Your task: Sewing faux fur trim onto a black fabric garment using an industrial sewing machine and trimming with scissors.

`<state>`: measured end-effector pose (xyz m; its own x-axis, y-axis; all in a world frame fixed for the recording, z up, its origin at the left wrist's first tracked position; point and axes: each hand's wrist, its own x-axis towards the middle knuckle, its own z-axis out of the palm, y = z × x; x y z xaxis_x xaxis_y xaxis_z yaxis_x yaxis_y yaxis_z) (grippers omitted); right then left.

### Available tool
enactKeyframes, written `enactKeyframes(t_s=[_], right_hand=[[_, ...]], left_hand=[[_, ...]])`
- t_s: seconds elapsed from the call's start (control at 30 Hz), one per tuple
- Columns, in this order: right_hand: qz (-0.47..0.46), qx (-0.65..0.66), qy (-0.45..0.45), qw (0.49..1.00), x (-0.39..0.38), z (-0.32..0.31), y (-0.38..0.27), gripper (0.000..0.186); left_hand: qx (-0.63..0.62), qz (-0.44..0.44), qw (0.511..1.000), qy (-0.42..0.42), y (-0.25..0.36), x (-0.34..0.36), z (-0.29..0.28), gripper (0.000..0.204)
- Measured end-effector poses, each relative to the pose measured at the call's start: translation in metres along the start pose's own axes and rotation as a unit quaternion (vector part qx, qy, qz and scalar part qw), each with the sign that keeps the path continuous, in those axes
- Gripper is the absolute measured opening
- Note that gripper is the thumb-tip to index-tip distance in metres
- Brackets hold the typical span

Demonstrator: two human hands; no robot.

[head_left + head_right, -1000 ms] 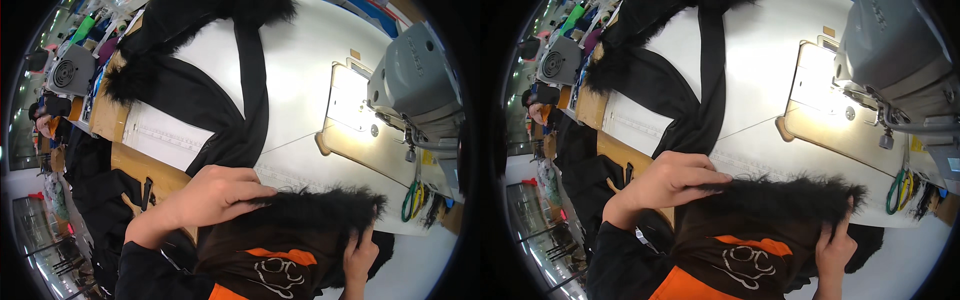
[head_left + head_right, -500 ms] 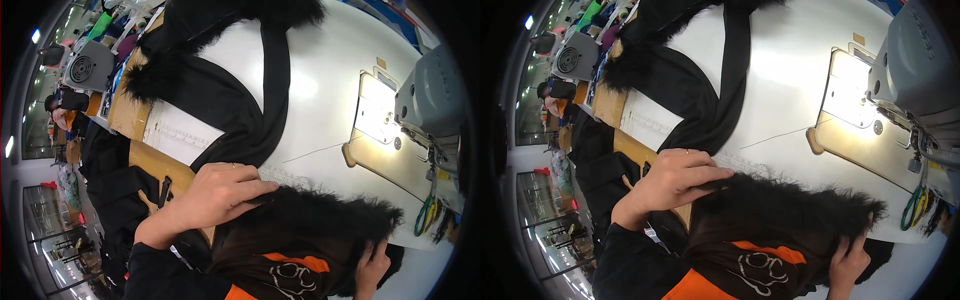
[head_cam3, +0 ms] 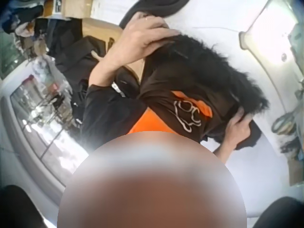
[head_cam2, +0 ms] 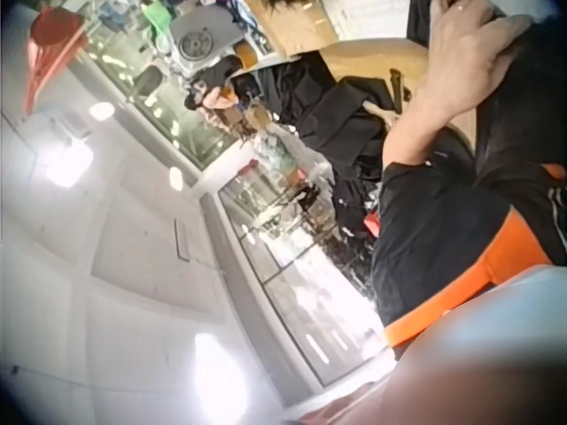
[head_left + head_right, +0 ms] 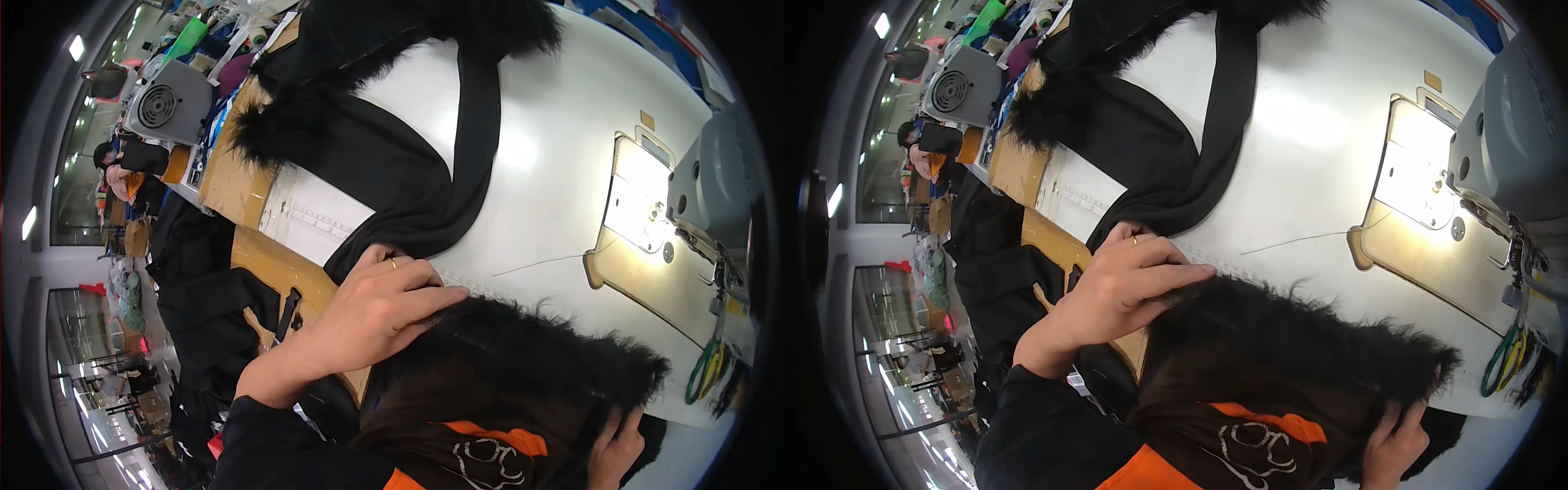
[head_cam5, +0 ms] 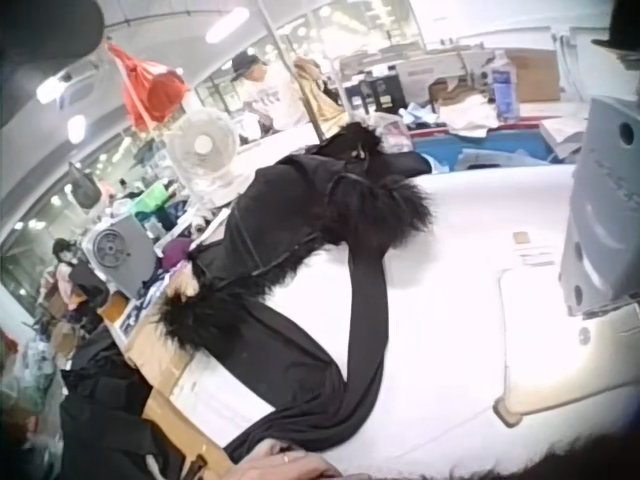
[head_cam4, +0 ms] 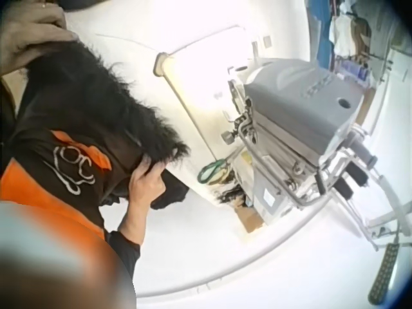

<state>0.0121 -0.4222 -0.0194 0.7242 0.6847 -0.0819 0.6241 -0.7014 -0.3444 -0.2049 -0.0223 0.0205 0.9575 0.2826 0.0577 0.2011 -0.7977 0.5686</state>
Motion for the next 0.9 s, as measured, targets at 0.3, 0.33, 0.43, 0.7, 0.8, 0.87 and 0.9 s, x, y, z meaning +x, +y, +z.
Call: enactKeyframes(t_s=[0.3, 0.33, 0.43, 0.7, 0.8, 0.87, 0.9], right_hand=[[0.03, -0.108, 0.004, 0.994, 0.013, -0.012, -0.025, 0.039], [0.023, -0.107, 0.01, 0.994, 0.012, -0.011, -0.025, 0.044], [-0.01, 0.006, -0.006, 1.0, 0.001, 0.001, 0.003, 0.054], [-0.004, 0.008, 0.016, 1.0, 0.011, -0.008, -0.004, 0.041], [-0.002, -0.017, 0.005, 1.0, 0.021, -0.024, -0.015, 0.029], [-0.009, -0.042, 0.008, 0.999, 0.031, -0.031, -0.024, 0.022], [-0.036, -0.058, 0.029, 0.997, 0.037, -0.033, -0.027, 0.01]], left_hand=[[-0.054, -0.021, 0.998, 0.006, -0.002, -0.002, -0.001, 0.048], [-0.055, -0.022, 0.998, 0.006, 0.002, -0.002, -0.002, 0.048], [-0.009, -0.038, 0.999, 0.0, 0.009, -0.002, -0.001, 0.05], [0.016, -0.041, 0.999, -0.002, 0.013, 0.012, -0.005, 0.032], [0.032, -0.042, 0.999, -0.004, 0.016, 0.016, -0.006, 0.024], [0.071, -0.031, 0.997, -0.024, 0.02, 0.021, -0.007, 0.021], [0.077, -0.024, 0.996, -0.026, 0.022, 0.022, -0.006, 0.02]])
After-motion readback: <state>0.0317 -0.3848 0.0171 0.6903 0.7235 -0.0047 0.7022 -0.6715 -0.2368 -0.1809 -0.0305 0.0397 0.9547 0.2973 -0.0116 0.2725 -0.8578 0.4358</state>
